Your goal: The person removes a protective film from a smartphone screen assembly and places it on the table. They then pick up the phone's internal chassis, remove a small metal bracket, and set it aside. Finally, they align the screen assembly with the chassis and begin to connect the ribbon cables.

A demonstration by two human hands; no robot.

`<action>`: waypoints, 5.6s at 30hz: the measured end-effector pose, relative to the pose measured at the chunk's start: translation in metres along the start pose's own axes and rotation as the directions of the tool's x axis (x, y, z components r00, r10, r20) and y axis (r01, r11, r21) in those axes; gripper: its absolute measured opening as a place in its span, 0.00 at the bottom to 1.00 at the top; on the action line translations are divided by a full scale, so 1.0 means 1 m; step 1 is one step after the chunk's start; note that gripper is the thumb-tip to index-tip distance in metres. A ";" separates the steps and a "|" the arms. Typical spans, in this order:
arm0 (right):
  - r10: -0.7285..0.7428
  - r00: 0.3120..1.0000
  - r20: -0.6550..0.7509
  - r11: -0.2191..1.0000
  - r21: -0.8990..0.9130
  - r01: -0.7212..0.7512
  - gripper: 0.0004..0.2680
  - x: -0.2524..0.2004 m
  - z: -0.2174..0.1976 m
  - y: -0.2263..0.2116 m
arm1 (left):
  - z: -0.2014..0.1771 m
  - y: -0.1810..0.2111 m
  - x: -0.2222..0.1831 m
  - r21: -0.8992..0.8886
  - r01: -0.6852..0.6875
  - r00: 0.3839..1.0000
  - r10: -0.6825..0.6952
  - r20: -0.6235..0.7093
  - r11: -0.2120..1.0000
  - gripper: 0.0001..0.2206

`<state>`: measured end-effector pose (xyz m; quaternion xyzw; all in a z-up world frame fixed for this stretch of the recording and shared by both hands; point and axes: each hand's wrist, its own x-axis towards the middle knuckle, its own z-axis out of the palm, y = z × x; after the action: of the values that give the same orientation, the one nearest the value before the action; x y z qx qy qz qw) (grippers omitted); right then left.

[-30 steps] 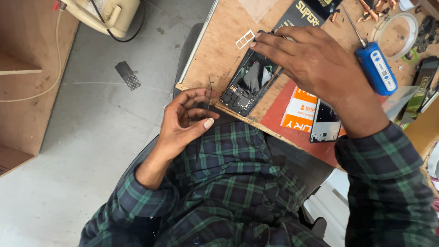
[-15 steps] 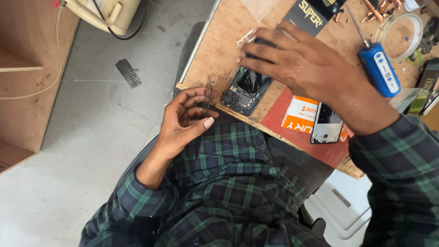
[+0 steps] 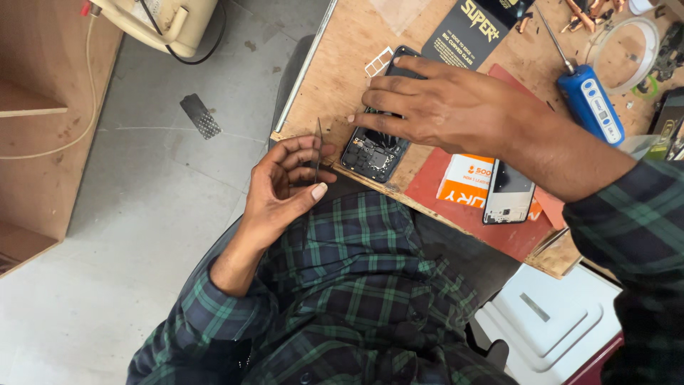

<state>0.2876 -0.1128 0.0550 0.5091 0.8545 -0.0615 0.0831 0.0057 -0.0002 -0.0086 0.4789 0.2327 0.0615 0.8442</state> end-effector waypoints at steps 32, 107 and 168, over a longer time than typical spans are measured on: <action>0.825 0.539 -0.171 0.562 0.358 -0.746 0.35 -0.008 -0.006 -0.073 | -0.004 0.005 -0.004 0.026 -0.191 0.967 0.193 -0.165 0.981 0.29; 0.969 0.211 -0.130 0.213 0.875 -0.436 0.04 -0.120 0.040 -0.209 | 0.047 -0.004 0.004 -0.600 0.163 0.902 0.127 0.412 0.784 0.47; 0.987 -0.134 0.083 -0.158 0.538 -0.828 0.18 -0.151 0.063 -0.185 | 0.089 -0.018 0.020 -0.343 0.057 0.927 0.078 0.366 0.938 0.47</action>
<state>0.2010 -0.3425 0.0281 0.9695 0.1620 -0.0667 -0.1712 0.0614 -0.0731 0.0084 0.3262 0.0503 0.0136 0.9439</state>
